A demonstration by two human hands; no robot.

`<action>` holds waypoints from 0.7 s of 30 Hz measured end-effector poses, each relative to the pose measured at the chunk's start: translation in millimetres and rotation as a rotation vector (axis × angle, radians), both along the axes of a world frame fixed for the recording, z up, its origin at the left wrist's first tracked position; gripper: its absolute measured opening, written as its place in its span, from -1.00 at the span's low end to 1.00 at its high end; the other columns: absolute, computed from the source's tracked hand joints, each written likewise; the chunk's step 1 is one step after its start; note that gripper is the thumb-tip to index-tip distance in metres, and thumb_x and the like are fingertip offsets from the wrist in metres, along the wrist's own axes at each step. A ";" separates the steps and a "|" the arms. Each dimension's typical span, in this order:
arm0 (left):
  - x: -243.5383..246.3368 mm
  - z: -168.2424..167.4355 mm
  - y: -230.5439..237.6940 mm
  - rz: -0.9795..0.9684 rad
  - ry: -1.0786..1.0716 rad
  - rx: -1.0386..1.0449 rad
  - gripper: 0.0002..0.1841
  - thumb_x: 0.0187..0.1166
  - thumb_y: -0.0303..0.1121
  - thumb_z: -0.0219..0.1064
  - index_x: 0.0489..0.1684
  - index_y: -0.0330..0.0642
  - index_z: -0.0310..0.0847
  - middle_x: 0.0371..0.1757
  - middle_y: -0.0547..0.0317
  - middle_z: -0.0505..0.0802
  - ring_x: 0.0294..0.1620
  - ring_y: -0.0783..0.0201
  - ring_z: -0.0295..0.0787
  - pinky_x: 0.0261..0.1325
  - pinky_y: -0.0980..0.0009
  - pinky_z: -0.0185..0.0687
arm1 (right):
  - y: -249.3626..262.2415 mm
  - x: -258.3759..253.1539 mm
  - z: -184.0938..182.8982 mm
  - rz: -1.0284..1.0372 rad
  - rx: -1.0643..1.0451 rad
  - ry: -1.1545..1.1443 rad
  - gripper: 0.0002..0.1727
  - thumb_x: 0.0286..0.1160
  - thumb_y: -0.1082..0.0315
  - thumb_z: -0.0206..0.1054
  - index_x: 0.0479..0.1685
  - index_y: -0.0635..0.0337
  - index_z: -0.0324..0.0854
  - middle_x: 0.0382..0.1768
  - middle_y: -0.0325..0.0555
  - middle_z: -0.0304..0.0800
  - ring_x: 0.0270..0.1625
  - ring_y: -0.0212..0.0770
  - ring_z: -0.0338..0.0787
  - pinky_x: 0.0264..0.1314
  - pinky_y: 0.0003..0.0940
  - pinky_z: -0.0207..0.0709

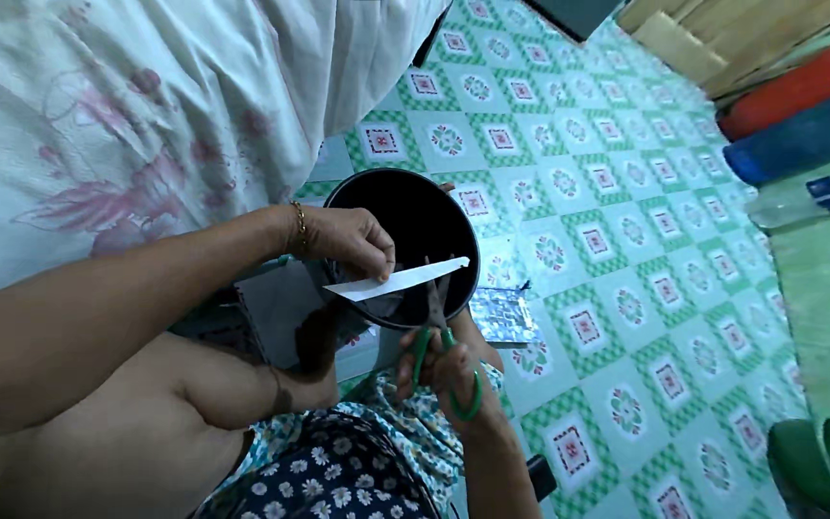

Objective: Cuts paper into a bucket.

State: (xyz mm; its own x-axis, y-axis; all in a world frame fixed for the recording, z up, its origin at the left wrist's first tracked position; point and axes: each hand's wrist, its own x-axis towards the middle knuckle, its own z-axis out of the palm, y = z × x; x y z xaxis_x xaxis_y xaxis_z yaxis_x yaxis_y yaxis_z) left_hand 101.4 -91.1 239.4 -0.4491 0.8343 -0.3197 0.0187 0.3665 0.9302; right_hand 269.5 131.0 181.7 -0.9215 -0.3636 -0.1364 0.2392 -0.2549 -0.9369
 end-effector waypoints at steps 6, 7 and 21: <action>-4.8 -6.8 -2.8 0.009 0.012 -0.052 -0.80 0.63 -0.55 0.24 -0.44 -0.28 0.71 -0.59 0.38 0.69 -0.58 0.62 0.54 -0.44 0.68 0.43 | 2.9 3.2 -4.7 0.079 -0.035 0.004 -0.27 0.46 -0.43 0.16 0.14 0.07 0.65 -0.31 -0.37 0.88 -0.27 -0.40 0.88 -0.15 -0.46 0.78; -5.1 -7.7 -2.9 0.004 0.021 -0.064 -0.80 0.63 -0.55 0.25 -0.44 -0.29 0.71 -0.59 0.38 0.68 -0.59 0.62 0.53 -0.45 0.67 0.42 | 2.9 4.1 -5.8 0.084 -0.039 0.009 -0.27 0.46 -0.43 0.16 0.15 0.07 0.65 -0.29 -0.36 0.87 -0.26 -0.39 0.88 -0.13 -0.45 0.78; -3.4 -4.6 -4.3 0.029 -0.022 -0.078 -0.75 0.65 -0.57 0.19 -0.48 -0.26 0.68 -0.59 0.37 0.66 -0.58 0.59 0.50 -0.45 0.66 0.38 | -5.0 13.3 -19.3 0.040 0.140 0.123 -0.18 0.49 -0.44 0.10 0.22 0.21 0.50 -0.25 -0.43 0.83 -0.20 -0.46 0.84 -0.04 -0.47 0.74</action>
